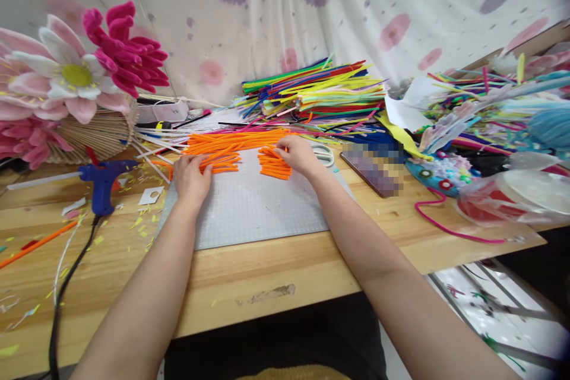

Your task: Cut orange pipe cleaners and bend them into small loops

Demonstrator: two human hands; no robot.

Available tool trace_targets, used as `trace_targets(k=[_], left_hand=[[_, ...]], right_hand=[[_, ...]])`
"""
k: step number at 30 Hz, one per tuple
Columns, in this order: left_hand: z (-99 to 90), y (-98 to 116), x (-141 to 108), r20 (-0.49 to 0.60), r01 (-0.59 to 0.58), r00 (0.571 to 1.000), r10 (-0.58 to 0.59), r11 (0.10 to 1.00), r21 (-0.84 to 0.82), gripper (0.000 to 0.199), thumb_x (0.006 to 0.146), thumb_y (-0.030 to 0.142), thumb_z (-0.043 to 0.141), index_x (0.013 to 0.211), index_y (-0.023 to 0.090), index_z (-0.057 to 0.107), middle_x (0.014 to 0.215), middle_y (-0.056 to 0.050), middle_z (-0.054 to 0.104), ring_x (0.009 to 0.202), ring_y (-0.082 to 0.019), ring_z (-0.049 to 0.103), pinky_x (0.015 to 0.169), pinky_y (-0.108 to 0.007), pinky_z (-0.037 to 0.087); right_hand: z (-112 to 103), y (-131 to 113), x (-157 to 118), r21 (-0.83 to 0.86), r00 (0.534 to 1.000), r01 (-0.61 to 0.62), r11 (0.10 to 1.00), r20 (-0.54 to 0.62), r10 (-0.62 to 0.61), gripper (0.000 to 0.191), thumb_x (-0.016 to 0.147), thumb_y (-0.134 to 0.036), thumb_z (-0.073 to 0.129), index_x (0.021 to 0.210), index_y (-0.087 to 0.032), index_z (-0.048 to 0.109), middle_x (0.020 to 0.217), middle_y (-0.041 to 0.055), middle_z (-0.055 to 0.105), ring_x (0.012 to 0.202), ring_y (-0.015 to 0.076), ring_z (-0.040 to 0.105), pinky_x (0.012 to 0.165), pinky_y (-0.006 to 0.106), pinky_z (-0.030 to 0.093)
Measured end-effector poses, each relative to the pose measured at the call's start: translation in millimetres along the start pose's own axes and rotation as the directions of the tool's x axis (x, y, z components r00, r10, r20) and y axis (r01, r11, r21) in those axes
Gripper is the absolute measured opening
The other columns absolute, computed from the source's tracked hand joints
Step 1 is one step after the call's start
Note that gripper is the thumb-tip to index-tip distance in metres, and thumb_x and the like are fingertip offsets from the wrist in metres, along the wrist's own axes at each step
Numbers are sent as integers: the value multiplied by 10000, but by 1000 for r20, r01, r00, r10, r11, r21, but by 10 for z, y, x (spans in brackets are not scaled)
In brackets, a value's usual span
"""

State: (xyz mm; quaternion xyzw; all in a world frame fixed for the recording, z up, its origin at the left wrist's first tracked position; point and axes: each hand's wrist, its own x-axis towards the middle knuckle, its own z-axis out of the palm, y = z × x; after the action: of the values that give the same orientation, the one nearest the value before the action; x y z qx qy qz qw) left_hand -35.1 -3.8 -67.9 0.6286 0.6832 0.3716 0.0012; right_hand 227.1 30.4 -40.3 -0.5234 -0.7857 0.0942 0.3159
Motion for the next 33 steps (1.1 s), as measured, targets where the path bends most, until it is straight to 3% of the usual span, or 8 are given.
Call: trace_targets(k=[4,9,12,14,17,21,29,33], left_hand=[[16,-80,-6,39,-22,999,19,996,88,87,708,177,559,760,175,628,943,-126,572,1023,-319,482,903,-508,343],[6,-27,1,-24,-68,997,69,997,43,85,753,145,497,774,176,573,886,-109,587,986,-294,507,879,-490,349],[-23,79,-14,-50,-153,987,153,988,-1,148,808,151,419,848,181,559,898,-103,584,1005,-261,505,951,-473,302],[-16,188,-53,-32,-245,969,245,969,-8,175,828,165,394,859,187,564,885,-91,590,983,-236,517,1000,-451,265],[37,366,-141,8,-365,931,366,931,-22,205,840,183,381,853,202,585,881,-70,612,940,-211,538,1007,-421,270],[93,498,-229,105,-457,878,468,882,-115,247,865,242,365,868,210,610,937,-70,630,978,-202,536,975,-381,309],[6,409,-226,81,-226,967,243,958,-179,308,869,282,385,1078,200,596,1111,-79,609,1049,-204,538,899,-324,388],[85,437,-256,180,-92,972,153,947,-307,303,849,257,415,1072,177,604,1053,-88,643,993,-205,581,896,-344,411]], right_hand=[[182,98,-27,30,1000,0,1000,10,0,223,770,-311,581,918,-163,654,813,59,630,746,155,520,701,279,372],[213,153,-22,174,939,-149,973,-284,195,348,859,-383,431,1057,-153,600,891,76,631,716,150,531,683,278,406],[196,19,-51,119,913,-69,991,-392,111,336,875,-380,399,1004,-155,613,892,82,623,745,156,532,716,281,401],[217,-142,-94,35,941,36,999,-338,-22,309,869,-371,421,979,-164,622,855,78,620,793,168,532,735,281,386],[275,-383,-170,-45,970,222,974,-89,-226,278,853,-368,461,981,-185,628,842,71,623,837,176,528,721,273,363],[303,-484,-215,-76,962,267,961,79,-261,234,853,-336,461,863,-185,639,858,75,630,834,176,524,692,268,339],[342,-250,-151,230,993,8,973,-118,20,147,787,-299,521,767,-183,609,734,25,609,679,131,507,631,251,339],[408,-210,-104,562,983,-101,821,-68,168,195,733,-371,553,707,-179,562,609,-18,528,571,100,452,560,232,330]])
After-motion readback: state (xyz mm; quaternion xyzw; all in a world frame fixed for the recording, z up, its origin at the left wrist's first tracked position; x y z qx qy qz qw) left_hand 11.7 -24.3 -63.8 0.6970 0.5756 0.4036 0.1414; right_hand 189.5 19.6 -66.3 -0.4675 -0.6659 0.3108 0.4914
